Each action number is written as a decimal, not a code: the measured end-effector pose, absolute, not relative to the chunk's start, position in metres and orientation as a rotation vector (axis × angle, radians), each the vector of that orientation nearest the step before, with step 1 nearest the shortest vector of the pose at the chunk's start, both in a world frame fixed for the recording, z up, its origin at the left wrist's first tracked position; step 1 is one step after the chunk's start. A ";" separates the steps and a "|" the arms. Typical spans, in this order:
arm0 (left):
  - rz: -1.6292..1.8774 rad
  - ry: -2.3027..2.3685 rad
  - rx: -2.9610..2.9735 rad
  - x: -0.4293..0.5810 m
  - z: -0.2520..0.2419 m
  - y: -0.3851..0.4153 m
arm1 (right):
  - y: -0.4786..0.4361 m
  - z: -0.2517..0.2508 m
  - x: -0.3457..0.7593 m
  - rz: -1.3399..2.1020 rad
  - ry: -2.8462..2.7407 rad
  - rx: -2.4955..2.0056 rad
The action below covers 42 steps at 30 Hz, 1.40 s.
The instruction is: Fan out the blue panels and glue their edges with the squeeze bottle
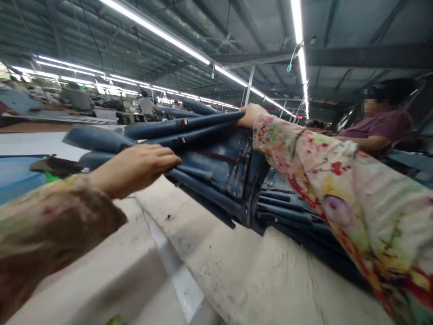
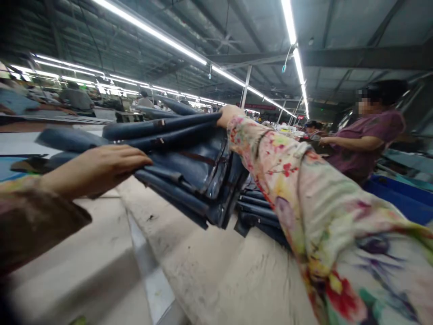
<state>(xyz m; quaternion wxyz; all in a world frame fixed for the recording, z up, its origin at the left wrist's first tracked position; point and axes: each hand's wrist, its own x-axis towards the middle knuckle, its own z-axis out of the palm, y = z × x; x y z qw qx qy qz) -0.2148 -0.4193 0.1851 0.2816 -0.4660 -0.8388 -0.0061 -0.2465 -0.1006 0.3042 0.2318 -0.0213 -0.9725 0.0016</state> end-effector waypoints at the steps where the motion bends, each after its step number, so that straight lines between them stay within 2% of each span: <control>1: -0.023 -2.216 -1.208 -0.248 0.189 -0.421 | -0.107 0.310 -0.263 -0.040 -2.652 -0.104; 3: -0.019 -2.244 -1.107 -0.309 0.179 -0.424 | -0.113 0.306 -0.286 -0.106 -2.631 -0.164; 6: 0.041 -2.457 -0.981 -0.376 0.117 -0.424 | -0.103 0.268 -0.296 -0.236 -2.636 -0.079; 10: 0.116 -2.940 -0.917 -0.408 0.017 -0.413 | -0.058 0.211 -0.274 -0.438 -2.767 -0.017; 13: -0.006 -3.006 -0.897 -0.412 -0.016 -0.407 | -0.021 0.194 -0.244 -0.331 -2.813 -0.001; 15: -0.074 -2.970 -0.933 -0.413 -0.016 -0.407 | -0.004 0.191 -0.219 -0.024 -2.816 -0.023; 17: -0.097 -2.934 -0.935 -0.410 -0.004 -0.407 | 0.006 0.189 -0.191 0.433 -2.757 -0.086; 22: -0.001 -2.737 -1.033 -0.375 0.054 -0.370 | 0.009 0.171 -0.108 1.552 -2.211 -0.255; 25: -0.125 -2.450 -1.404 -0.328 0.092 -0.309 | 0.006 0.157 -0.056 1.932 -1.807 -0.205; 28: -0.231 -2.220 -1.811 -0.260 0.114 -0.237 | 0.003 0.148 -0.009 2.111 -1.488 -0.205; 31: -0.201 -2.043 -2.177 -0.179 0.115 -0.174 | 0.002 0.146 0.043 2.140 -1.330 -0.291; 34: -0.131 -1.856 -2.454 -0.097 0.102 -0.132 | 0.000 0.145 0.112 2.023 -1.402 -0.487; 39: -0.043 -1.577 -2.800 0.009 0.069 -0.109 | -0.011 0.129 0.287 1.460 -1.669 -0.812; 42: -0.087 -1.454 -2.910 0.047 0.047 -0.112 | -0.021 0.098 0.415 1.020 -1.799 -1.194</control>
